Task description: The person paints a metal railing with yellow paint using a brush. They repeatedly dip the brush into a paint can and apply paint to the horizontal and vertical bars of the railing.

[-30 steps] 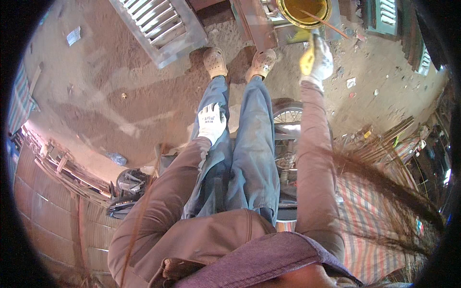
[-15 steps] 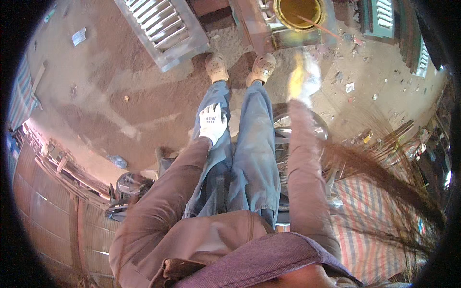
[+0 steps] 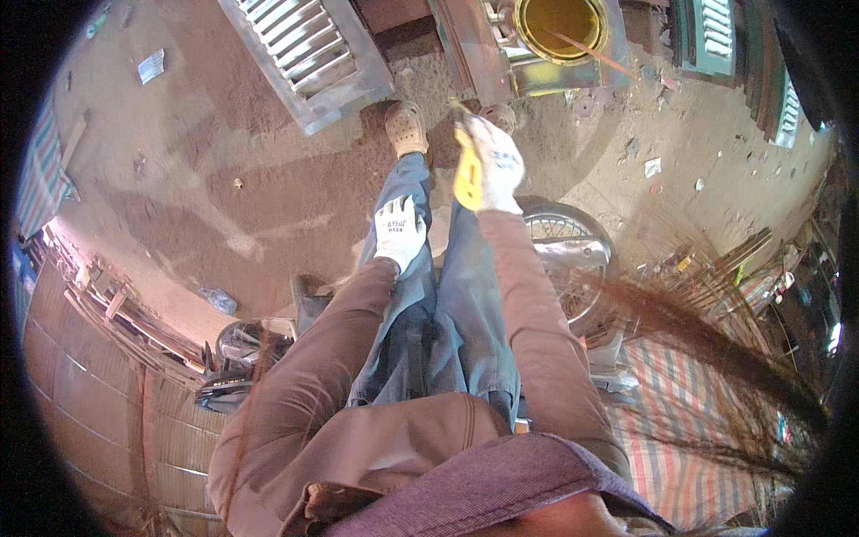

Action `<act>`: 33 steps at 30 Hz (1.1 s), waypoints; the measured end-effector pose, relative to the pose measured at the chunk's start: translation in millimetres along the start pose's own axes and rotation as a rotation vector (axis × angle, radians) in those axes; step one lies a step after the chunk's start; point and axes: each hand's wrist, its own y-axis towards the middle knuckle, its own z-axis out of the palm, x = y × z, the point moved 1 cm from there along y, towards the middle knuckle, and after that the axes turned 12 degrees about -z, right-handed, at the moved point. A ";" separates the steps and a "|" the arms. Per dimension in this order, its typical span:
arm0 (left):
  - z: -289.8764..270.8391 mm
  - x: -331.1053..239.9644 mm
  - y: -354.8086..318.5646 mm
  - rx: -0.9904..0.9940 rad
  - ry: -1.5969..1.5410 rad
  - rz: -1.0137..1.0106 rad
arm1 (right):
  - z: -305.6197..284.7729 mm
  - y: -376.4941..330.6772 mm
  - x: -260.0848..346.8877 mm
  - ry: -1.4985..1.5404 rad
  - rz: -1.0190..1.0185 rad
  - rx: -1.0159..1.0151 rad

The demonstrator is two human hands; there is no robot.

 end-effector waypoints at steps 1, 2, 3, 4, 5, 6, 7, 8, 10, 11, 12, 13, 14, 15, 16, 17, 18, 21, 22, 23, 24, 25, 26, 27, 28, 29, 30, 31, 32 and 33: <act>-1.3 2.2 2.3 -0.017 -0.024 -0.007 | -20.4 7.9 5.3 -0.086 0.005 0.024; -0.2 1.8 2.6 -0.016 -0.046 0.009 | -45.0 12.4 7.9 -0.190 0.026 0.036; 0.8 2.0 2.8 -0.015 -0.068 0.024 | -48.7 4.6 -31.0 -0.299 0.137 -0.043; 1.9 5.4 -5.0 -0.060 -0.079 0.000 | -53.7 15.1 -52.8 -0.079 0.119 -0.282; 2.7 6.4 -8.1 -0.037 -0.078 -0.003 | -65.8 22.0 -76.0 0.114 0.072 -0.543; 2.6 7.9 -8.9 -0.019 -0.078 -0.008 | -96.7 42.5 -74.7 -0.383 0.034 -0.326; 1.6 4.8 -4.6 0.004 -0.084 0.026 | -120.9 42.7 -102.8 -0.510 0.027 -0.342; 7.2 6.8 -3.9 -0.007 -0.078 0.015 | -124.0 44.0 -127.7 -0.599 0.013 -0.348; 7.8 7.6 -4.4 -0.023 -0.076 0.017 | -114.9 50.4 -130.3 -0.471 -0.004 -0.333; 8.2 8.7 -5.3 -0.032 -0.070 0.015 | -109.6 50.7 -129.2 -0.401 -0.009 -0.325; 8.6 9.2 -5.7 -0.052 -0.088 0.024 | -89.0 38.4 -118.2 -0.415 -0.068 -0.236; 10.2 11.4 -6.6 -0.031 -0.078 0.006 | -65.6 26.1 -108.2 -0.418 -0.131 -0.145; 10.9 11.4 -7.8 -0.014 -0.072 -0.007 | -43.5 14.0 -96.9 -0.417 -0.195 -0.060; 11.3 9.0 -7.5 0.002 -0.073 -0.009 | -32.7 4.5 -67.7 -0.168 -0.054 0.057; 10.7 8.5 -8.3 0.004 -0.103 0.012 | -24.0 -4.4 -37.5 0.079 0.128 0.139; 9.1 6.5 -6.3 0.021 -0.081 -0.003 | -14.5 -13.8 -7.4 0.271 0.324 0.193; 6.0 4.3 -4.7 0.041 -0.054 -0.009 | 3.0 -32.6 -9.8 -0.215 -0.137 0.067; 7.9 13.4 -0.9 0.020 -0.037 -0.052 | -14.3 -13.3 -0.3 0.339 0.259 -0.116; 3.9 10.4 -0.8 0.000 -0.053 -0.032 | -13.6 -13.9 -19.2 0.674 0.284 -0.471; 5.0 12.3 -4.6 -0.014 -0.068 -0.025 | -22.3 -5.5 -36.5 0.793 0.208 -0.657; 11.2 15.1 -6.2 -0.031 -0.074 -0.024 | -40.5 10.5 -53.8 0.714 0.109 -0.690; 13.3 15.7 -7.0 -0.010 -0.081 -0.036 | -63.8 29.9 -73.5 0.191 0.084 -0.483; 15.1 14.8 -7.7 0.012 -0.087 -0.041 | -89.3 47.6 -92.3 -0.350 0.043 -0.342; 16.9 13.8 -7.8 0.034 -0.094 -0.047 | -100.9 61.1 -102.2 -0.408 0.028 -0.313; 16.2 11.1 -7.6 0.035 -0.104 -0.038 | -111.6 75.1 -107.2 -0.472 0.012 -0.278; 16.3 11.5 -8.3 0.033 -0.104 -0.041 | -110.8 81.0 -111.1 -0.520 -0.004 -0.241; 16.5 11.6 -8.4 0.031 -0.104 -0.042 | -102.6 78.8 -110.0 -0.543 -0.049 -0.220; 17.6 11.4 -7.1 0.010 -0.108 -0.021 | -89.9 71.0 -104.4 -0.572 -0.087 -0.200; 19.3 11.2 -6.3 -0.011 -0.110 -0.009 | -72.9 63.9 -95.5 -0.593 -0.130 -0.176; 22.4 13.1 -10.5 -0.037 -0.109 -0.017 | -49.8 51.8 -75.0 -0.526 -0.041 -0.040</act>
